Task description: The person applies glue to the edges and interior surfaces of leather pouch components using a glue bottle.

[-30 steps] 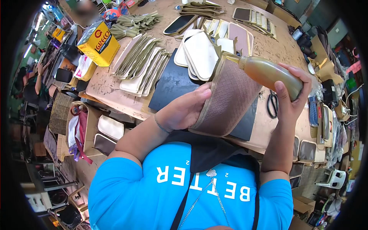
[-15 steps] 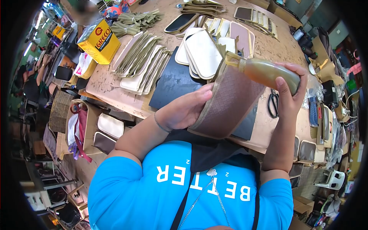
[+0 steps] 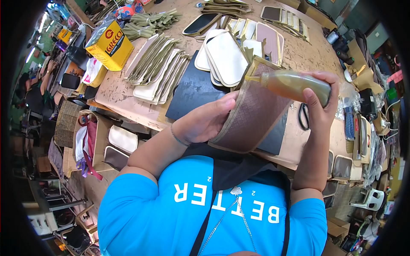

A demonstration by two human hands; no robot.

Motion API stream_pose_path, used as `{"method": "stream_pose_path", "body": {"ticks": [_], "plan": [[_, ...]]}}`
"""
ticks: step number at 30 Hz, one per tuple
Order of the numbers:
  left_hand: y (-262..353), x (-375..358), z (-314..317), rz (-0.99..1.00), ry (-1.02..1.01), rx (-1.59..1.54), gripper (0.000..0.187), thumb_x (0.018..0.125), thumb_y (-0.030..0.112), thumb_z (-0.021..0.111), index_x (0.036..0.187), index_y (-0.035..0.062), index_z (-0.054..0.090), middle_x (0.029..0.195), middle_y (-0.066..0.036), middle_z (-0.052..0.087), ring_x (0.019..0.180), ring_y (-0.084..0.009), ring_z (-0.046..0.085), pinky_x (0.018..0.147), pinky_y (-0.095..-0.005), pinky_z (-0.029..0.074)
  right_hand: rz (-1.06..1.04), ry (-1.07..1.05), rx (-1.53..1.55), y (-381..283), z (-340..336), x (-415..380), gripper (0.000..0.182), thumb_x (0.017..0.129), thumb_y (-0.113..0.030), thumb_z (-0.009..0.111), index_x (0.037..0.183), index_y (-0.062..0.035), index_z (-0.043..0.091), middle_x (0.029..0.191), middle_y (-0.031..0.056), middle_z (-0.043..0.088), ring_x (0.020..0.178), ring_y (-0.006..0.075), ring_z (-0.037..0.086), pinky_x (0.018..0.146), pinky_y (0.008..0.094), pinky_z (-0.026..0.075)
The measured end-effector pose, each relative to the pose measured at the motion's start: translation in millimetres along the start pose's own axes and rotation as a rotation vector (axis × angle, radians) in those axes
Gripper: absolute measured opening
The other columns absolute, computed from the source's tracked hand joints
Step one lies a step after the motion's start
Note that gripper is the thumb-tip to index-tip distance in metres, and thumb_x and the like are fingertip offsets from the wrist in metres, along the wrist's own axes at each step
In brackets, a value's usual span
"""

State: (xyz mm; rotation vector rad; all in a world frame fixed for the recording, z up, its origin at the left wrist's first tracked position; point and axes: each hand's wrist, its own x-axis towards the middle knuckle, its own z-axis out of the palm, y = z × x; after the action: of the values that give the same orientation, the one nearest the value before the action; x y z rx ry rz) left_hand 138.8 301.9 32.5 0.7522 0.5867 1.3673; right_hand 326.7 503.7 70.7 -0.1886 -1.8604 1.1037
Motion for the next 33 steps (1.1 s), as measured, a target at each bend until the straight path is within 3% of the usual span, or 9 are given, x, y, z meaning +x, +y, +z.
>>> {"method": "stream_pose_path", "body": {"ticks": [27, 30, 33], "plan": [[5.0, -2.0, 2.6, -0.016, 0.099, -0.081, 0.088, 0.095, 0.062, 0.037, 0.153, -0.0003, 0.013, 0.150, -0.020, 0.035, 0.137, -0.0285, 0.039, 0.113, -0.0426, 0.032, 0.090, -0.133, 0.174, 1.4, 13.5, -14.3, 0.038, 0.083, -0.011, 0.075, 0.111, -0.0033, 0.051, 0.104, 0.0141, 0.065, 0.100, 0.0212, 0.063, 0.090, 0.0336, 0.050], [4.9, -3.2, -1.3, -0.009, 0.030, -0.159, 0.080, 0.098, 0.056, 0.035, 0.153, 0.0023, 0.014, 0.151, -0.015, 0.034, 0.137, -0.0239, 0.037, 0.114, -0.0375, 0.029, 0.088, -0.152, 0.135, -1.9, 14.9, -15.2, 0.038, 0.083, -0.011, 0.076, 0.110, -0.0033, 0.051, 0.104, 0.0141, 0.065, 0.099, 0.0205, 0.063, 0.089, 0.0330, 0.050], [7.7, -1.2, 4.6, -0.003, 0.091, -0.087, 0.090, 0.094, 0.065, 0.033, 0.153, -0.0001, 0.012, 0.151, -0.021, 0.034, 0.138, -0.0304, 0.038, 0.113, -0.0437, 0.031, 0.072, -0.181, 0.082, -3.6, 16.1, -15.8, 0.038, 0.082, -0.012, 0.077, 0.109, -0.0031, 0.052, 0.103, 0.0136, 0.064, 0.097, 0.0196, 0.063, 0.089, 0.0320, 0.049]]}}
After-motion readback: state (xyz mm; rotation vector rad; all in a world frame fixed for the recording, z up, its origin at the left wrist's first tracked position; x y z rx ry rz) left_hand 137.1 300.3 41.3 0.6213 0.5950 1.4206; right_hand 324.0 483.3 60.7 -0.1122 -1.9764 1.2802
